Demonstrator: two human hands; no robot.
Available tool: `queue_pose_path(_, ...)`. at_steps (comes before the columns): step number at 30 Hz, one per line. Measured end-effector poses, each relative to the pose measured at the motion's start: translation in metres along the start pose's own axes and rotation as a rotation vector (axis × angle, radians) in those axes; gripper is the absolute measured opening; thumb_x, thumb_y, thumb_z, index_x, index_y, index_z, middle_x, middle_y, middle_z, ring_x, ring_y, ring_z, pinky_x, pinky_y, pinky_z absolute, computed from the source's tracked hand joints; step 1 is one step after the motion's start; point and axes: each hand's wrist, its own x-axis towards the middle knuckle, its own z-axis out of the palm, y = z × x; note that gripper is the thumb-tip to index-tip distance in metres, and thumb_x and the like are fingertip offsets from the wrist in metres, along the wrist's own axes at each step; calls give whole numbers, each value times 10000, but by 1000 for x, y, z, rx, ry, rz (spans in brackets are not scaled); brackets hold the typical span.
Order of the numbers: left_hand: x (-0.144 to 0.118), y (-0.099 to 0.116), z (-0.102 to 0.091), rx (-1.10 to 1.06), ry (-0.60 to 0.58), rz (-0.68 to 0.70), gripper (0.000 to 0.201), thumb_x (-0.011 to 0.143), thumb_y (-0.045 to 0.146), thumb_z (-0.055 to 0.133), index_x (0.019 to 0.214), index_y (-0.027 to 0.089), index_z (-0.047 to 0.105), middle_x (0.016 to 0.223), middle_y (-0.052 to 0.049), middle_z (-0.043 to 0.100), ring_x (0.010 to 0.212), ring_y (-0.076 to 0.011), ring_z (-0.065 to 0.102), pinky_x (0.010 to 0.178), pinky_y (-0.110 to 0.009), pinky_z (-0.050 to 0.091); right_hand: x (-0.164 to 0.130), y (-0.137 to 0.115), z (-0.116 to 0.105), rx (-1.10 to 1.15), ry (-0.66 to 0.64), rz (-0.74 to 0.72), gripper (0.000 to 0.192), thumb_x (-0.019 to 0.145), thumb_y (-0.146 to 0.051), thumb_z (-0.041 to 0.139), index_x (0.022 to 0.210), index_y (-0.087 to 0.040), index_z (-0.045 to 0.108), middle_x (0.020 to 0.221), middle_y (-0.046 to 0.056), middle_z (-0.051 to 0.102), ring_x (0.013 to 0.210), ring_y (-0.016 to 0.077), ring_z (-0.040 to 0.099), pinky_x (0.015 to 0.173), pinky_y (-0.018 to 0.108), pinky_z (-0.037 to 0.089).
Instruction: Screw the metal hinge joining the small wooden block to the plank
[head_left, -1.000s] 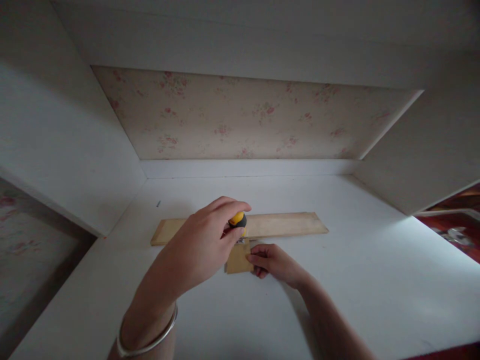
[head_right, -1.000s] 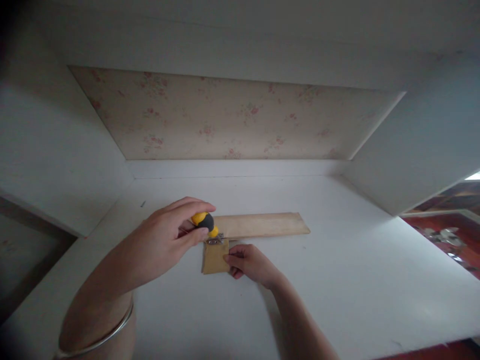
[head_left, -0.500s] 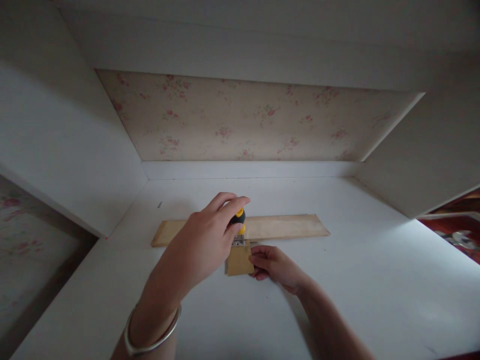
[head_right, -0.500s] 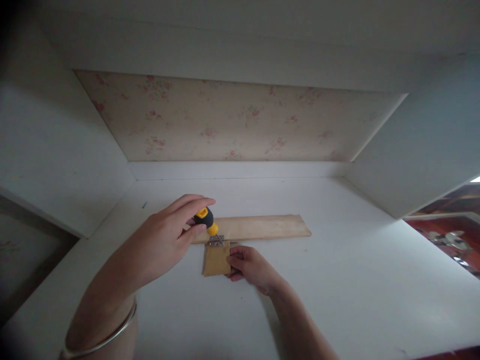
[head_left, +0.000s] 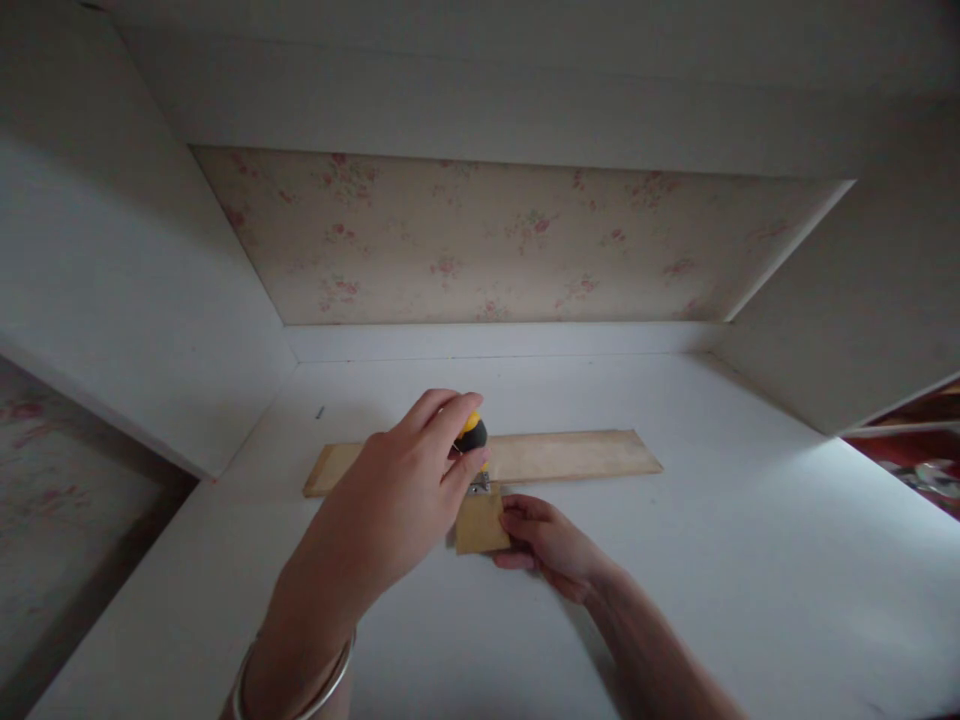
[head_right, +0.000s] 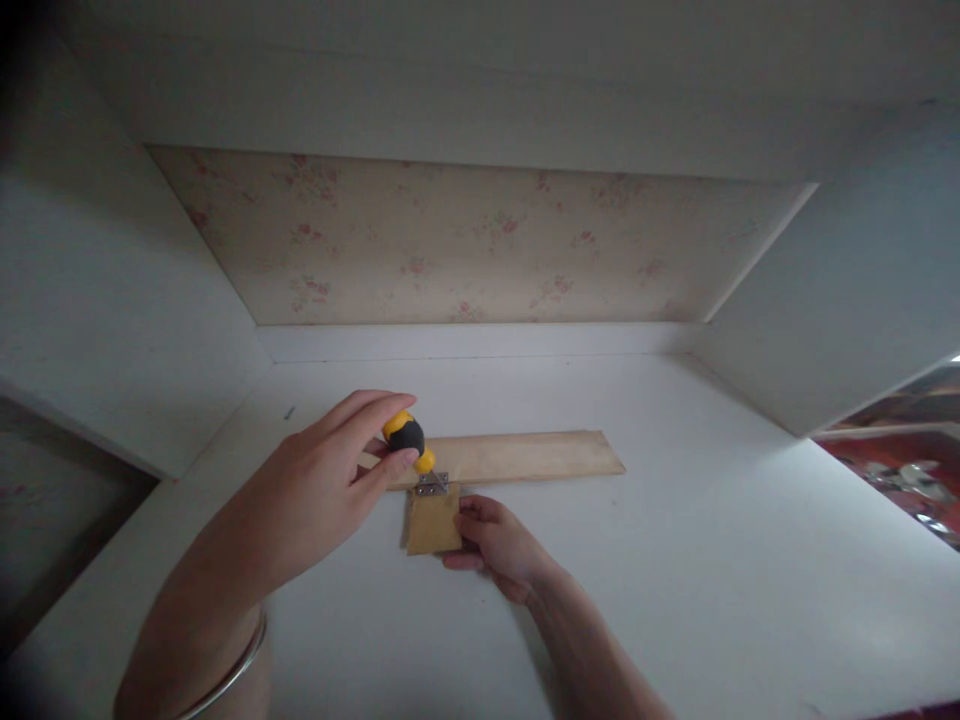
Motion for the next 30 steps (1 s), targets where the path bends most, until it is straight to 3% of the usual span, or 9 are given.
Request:
queue_pose_path(2,-2,2,-2,-29,-57,43,375,884,161,505,1238,279,474,1164,-29,578,918,-170,616,734,-256,515,-1,-1,0,27,-34,-9,270,814,-263,619,1069,-180,586,1124,94,613,1008,200,596,685,252,549)
queue_pose_path(5,-4,6,-4,-63,-53,67,344,878,126,489,1188,275,503,1151,-29,588,925,-167,618,768,-263,510,-3,-3,2,55,-62,-27,316,804,-241,637,1113,-207,575,1159,79,605,1035,200,588,715,267,548)
queue_pose_path(11,-3,6,-1,-86,-89,11,305,867,185,540,1156,273,494,965,1,653,733,-153,649,621,-235,506,-1,-1,3,65,-81,-39,334,801,-258,658,1118,-196,570,1146,87,610,1023,203,598,714,266,548)
queue_pose_path(16,1,9,1,44,-102,83,500,891,208,504,1354,311,345,1086,-18,607,725,-144,641,641,-243,508,0,0,2,55,-108,-64,361,806,-272,662,1143,-195,561,1161,92,605,1020,203,600,723,275,546)
queue_pose_path(19,5,9,2,120,-119,137,440,923,198,443,1336,341,386,1176,-10,553,758,-125,632,664,-230,510,0,0,1,54,-96,-59,352,800,-269,668,1126,-186,565,1141,95,615,1015,206,599,749,299,539)
queue_pose_path(23,8,3,4,76,-43,171,323,916,175,471,1228,257,485,1215,-34,536,926,-156,606,761,-245,510,0,1,0,57,-108,-64,339,813,-270,655,1127,-185,560,1157,98,608,1037,214,588,768,317,531)
queue_pose_path(28,11,-1,9,-4,56,110,215,849,282,622,1037,208,548,1012,-28,599,804,-159,614,652,-245,517,0,2,-1,61,-111,-66,357,820,-262,648,1149,-179,536,1152,101,611,1019,213,599,769,325,531)
queue_pose_path(30,12,0,13,-11,94,89,232,849,285,620,1052,205,540,1036,-34,599,834,-171,618,653,-253,523,-1,1,0,57,-115,-69,353,825,-263,643,1150,-176,537,1160,103,608,1024,213,598,765,317,530)
